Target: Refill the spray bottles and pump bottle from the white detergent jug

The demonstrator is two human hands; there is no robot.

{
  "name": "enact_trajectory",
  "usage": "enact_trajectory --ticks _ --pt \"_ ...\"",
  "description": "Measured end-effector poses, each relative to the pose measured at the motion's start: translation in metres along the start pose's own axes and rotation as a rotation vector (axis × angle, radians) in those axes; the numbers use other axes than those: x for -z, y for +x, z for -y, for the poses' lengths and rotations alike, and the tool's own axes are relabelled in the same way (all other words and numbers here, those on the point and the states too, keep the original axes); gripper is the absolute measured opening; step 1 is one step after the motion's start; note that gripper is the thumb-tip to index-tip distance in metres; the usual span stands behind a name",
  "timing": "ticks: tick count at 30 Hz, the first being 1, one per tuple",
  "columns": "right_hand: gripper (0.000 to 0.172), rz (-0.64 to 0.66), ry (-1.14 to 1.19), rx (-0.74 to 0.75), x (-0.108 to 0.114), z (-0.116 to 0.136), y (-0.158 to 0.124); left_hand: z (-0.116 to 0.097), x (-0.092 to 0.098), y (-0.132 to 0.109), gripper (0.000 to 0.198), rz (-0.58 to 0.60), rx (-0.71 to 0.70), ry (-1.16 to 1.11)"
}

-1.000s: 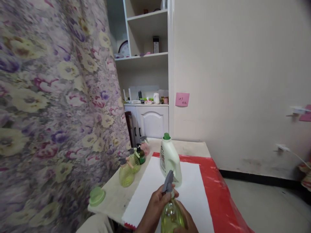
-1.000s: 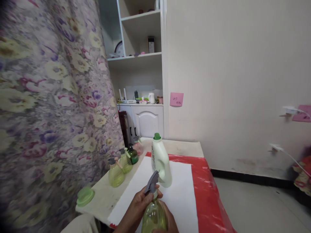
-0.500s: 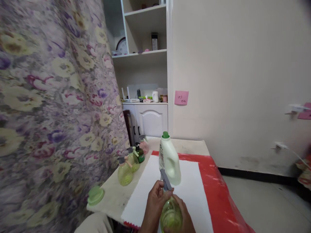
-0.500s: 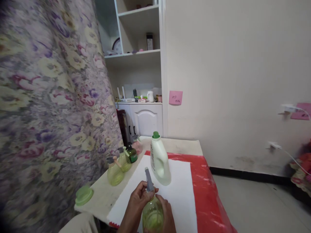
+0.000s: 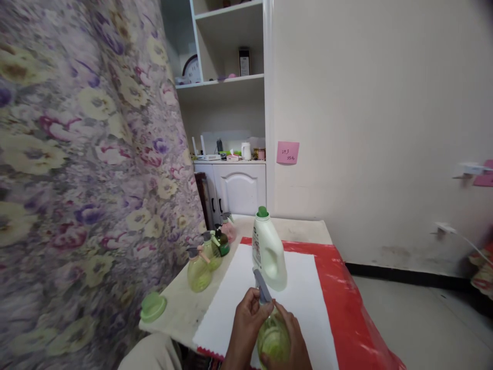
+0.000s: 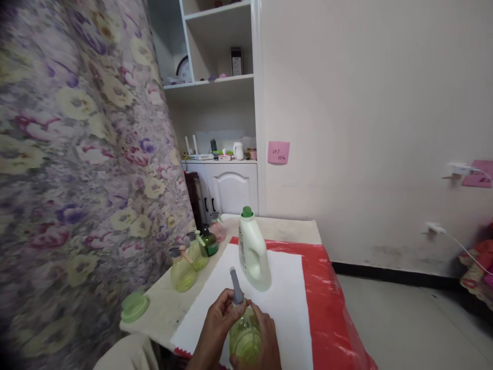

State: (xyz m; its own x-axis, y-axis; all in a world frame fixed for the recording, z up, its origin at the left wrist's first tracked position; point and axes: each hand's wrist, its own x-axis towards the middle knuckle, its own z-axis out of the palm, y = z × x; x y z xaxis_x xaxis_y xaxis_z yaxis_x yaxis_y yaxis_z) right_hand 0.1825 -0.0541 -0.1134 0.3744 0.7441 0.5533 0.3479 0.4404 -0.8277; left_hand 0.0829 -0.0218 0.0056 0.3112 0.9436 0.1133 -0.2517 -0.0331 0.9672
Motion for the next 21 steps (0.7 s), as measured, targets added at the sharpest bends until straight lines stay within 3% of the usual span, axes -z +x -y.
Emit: enact_trajectory --ticks 7,21 --pt "0.076 0.021 0.134 -0.235 0.003 0.000 0.001 0.000 0.004 0.002 0.027 -0.024 0.023 0.030" --pt "0.076 0.144 0.217 -0.235 0.009 -0.015 0.001 0.013 0.021 0.008 0.032 0.087 0.093 -0.079"
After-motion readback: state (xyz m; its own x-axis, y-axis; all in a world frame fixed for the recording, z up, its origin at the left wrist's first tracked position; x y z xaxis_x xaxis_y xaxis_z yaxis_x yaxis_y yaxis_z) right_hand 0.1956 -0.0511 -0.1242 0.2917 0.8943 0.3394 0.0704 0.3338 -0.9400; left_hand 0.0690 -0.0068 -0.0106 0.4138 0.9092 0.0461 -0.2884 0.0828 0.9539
